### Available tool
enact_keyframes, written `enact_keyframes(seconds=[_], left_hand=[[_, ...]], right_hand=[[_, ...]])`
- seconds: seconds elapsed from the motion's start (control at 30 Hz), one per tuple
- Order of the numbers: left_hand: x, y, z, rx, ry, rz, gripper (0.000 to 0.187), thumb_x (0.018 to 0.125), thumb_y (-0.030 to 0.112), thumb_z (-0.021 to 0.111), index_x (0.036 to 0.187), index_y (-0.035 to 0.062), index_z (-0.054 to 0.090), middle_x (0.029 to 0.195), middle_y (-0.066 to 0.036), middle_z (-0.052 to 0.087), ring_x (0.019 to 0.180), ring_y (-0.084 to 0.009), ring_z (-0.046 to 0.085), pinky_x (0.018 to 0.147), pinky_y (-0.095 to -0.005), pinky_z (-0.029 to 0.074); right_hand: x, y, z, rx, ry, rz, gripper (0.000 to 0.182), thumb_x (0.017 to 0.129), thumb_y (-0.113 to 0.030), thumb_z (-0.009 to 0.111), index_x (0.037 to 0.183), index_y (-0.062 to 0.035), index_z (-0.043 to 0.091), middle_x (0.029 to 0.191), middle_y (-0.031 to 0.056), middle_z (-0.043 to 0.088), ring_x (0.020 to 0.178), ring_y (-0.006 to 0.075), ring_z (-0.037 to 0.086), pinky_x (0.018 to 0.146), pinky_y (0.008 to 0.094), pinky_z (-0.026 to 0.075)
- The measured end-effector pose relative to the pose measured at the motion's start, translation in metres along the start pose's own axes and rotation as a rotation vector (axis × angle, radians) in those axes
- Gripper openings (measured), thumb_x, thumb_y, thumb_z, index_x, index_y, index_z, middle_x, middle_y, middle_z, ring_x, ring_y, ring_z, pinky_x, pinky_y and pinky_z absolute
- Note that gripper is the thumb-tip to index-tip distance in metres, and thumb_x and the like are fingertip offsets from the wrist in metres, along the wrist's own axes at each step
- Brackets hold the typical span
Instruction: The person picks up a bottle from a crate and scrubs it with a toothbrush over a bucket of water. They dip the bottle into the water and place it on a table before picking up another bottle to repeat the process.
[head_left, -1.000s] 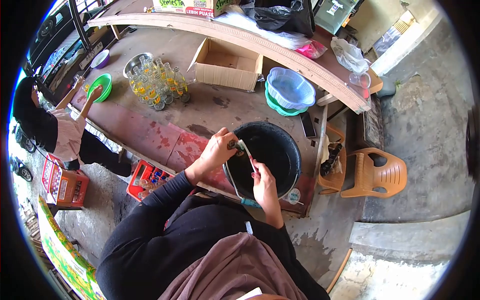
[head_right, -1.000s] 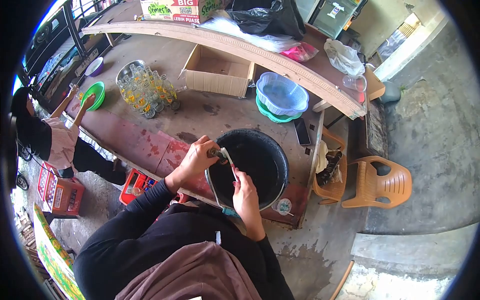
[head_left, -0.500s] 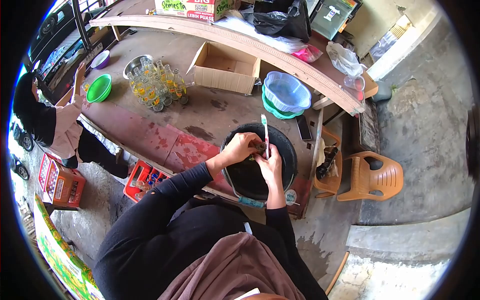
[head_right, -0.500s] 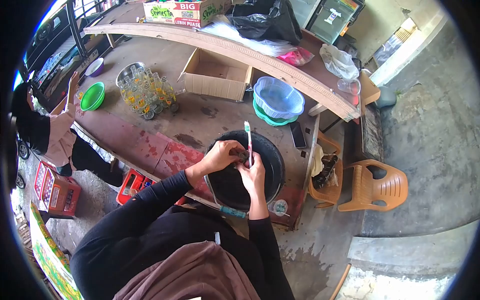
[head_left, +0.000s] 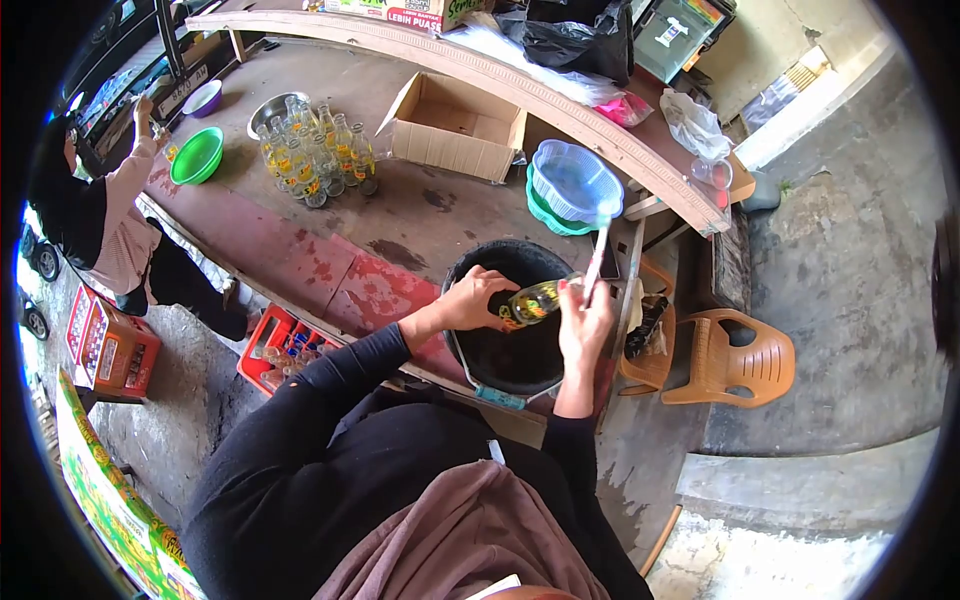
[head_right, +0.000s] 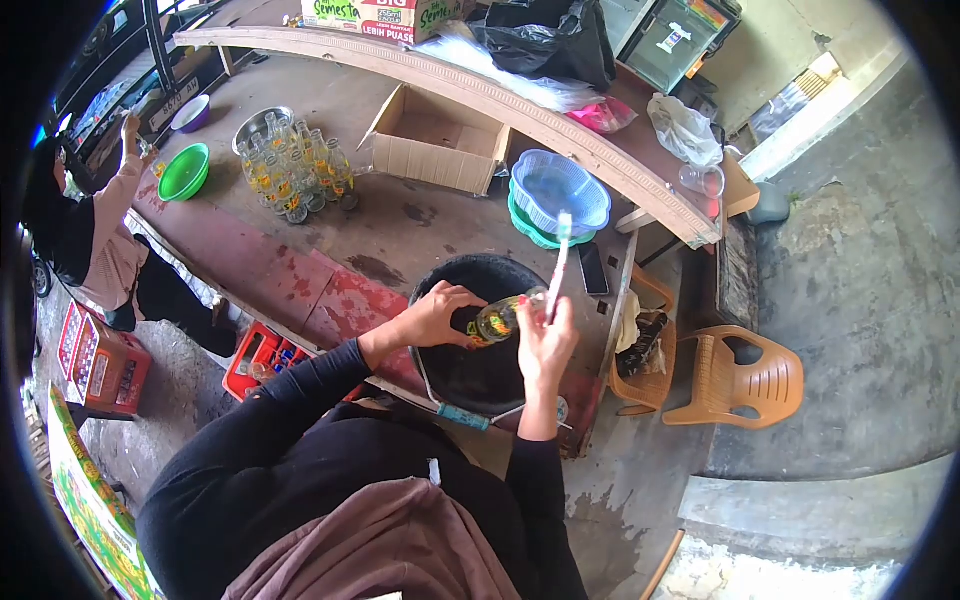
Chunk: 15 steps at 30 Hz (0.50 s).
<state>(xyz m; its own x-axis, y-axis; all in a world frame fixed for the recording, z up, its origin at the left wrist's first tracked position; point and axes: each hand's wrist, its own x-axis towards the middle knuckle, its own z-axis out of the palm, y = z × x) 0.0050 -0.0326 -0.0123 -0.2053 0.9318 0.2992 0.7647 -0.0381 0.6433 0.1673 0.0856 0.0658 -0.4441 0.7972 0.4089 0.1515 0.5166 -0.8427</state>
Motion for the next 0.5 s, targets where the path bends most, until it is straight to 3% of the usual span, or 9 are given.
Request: enact_keyframes(seconds=[0.03, 0.13, 0.17, 0.2, 0.43, 0.47, 0.5], left_hand=[[0.0, 0.008, -0.003, -0.054, -0.015, -0.018, 0.075, 0.063, 0.038, 0.088, 0.127, 0.0094, 0.061, 0.126, -0.011, 0.061, 0.118, -0.0309, 0.05, 0.107, -0.042, 0.035], [0.004, 0.018, 0.0, -0.039, 0.051, 0.006, 0.077, 0.063, 0.039, 0.089, 0.128, 0.0101, 0.059, 0.125, -0.01, 0.061, 0.118, -0.0318, 0.05, 0.104, -0.0418, 0.037], [0.007, 0.021, 0.002, -0.04, 0.063, -0.016, 0.081, 0.061, 0.044, 0.088, 0.131, 0.0162, 0.058, 0.126, -0.008, 0.06, 0.117, -0.0331, 0.05, 0.101, -0.0465, 0.039], [0.009, 0.027, -0.001, -0.039, 0.064, -0.013, 0.081, 0.061, 0.044, 0.088, 0.131, 0.0162, 0.058, 0.126, -0.008, 0.06, 0.117, -0.0331, 0.05, 0.101, -0.0465, 0.039], [0.018, 0.038, -0.007, 0.071, 0.101, 0.031, 0.075, 0.064, 0.039, 0.086, 0.129, 0.0127, 0.058, 0.113, -0.009, 0.067, 0.112, -0.0288, 0.055, 0.098, -0.0447, 0.036], [0.017, 0.038, -0.011, 0.074, 0.125, 0.034, 0.073, 0.064, 0.037, 0.086, 0.127, 0.0125, 0.059, 0.111, -0.008, 0.067, 0.111, -0.0279, 0.057, 0.099, -0.0451, 0.035], [0.017, 0.041, -0.017, 0.075, 0.149, 0.035, 0.07, 0.064, 0.035, 0.085, 0.126, 0.0123, 0.06, 0.11, -0.008, 0.068, 0.109, -0.0269, 0.058, 0.1, -0.0454, 0.035]], right_hand=[[0.005, -0.006, -0.005, 0.008, 0.036, -0.033, 0.027, 0.083, -0.018, 0.078, 0.088, -0.0026, 0.057, 0.065, 0.0028, 0.052, 0.06, 0.0125, 0.05, 0.057, 0.0326, 0.043], [0.011, -0.024, -0.019, 0.095, 0.059, -0.125, 0.026, 0.083, -0.013, 0.077, 0.099, 0.0, 0.06, 0.068, 0.0026, 0.051, 0.063, 0.0119, 0.048, 0.059, 0.0305, 0.043], [0.01, -0.031, -0.023, 0.063, 0.054, -0.138, 0.028, 0.083, -0.009, 0.076, 0.103, 0.0017, 0.059, 0.071, 0.0026, 0.05, 0.065, 0.0115, 0.047, 0.06, 0.0289, 0.042], [0.01, -0.032, -0.024, 0.063, 0.056, -0.14, 0.028, 0.083, -0.009, 0.076, 0.103, 0.0017, 0.059, 0.071, 0.0026, 0.05, 0.065, 0.0115, 0.047, 0.06, 0.0289, 0.042], [0.011, -0.024, -0.038, 0.394, 0.073, 0.011, 0.027, 0.09, -0.008, 0.071, 0.11, 0.0025, 0.056, 0.093, 0.0015, 0.054, 0.082, 0.0091, 0.05, 0.078, 0.025, 0.043], [0.011, -0.02, -0.041, 0.454, 0.09, 0.041, 0.026, 0.091, -0.009, 0.069, 0.111, 0.0005, 0.057, 0.089, -0.0009, 0.054, 0.075, 0.0058, 0.048, 0.068, 0.0221, 0.042], [0.011, -0.024, -0.044, 0.516, 0.082, 0.067, 0.019, 0.093, -0.01, 0.066, 0.109, -0.0029, 0.058, 0.081, -0.0042, 0.049, 0.064, 0.0023, 0.04, 0.057, 0.0204, 0.032]])
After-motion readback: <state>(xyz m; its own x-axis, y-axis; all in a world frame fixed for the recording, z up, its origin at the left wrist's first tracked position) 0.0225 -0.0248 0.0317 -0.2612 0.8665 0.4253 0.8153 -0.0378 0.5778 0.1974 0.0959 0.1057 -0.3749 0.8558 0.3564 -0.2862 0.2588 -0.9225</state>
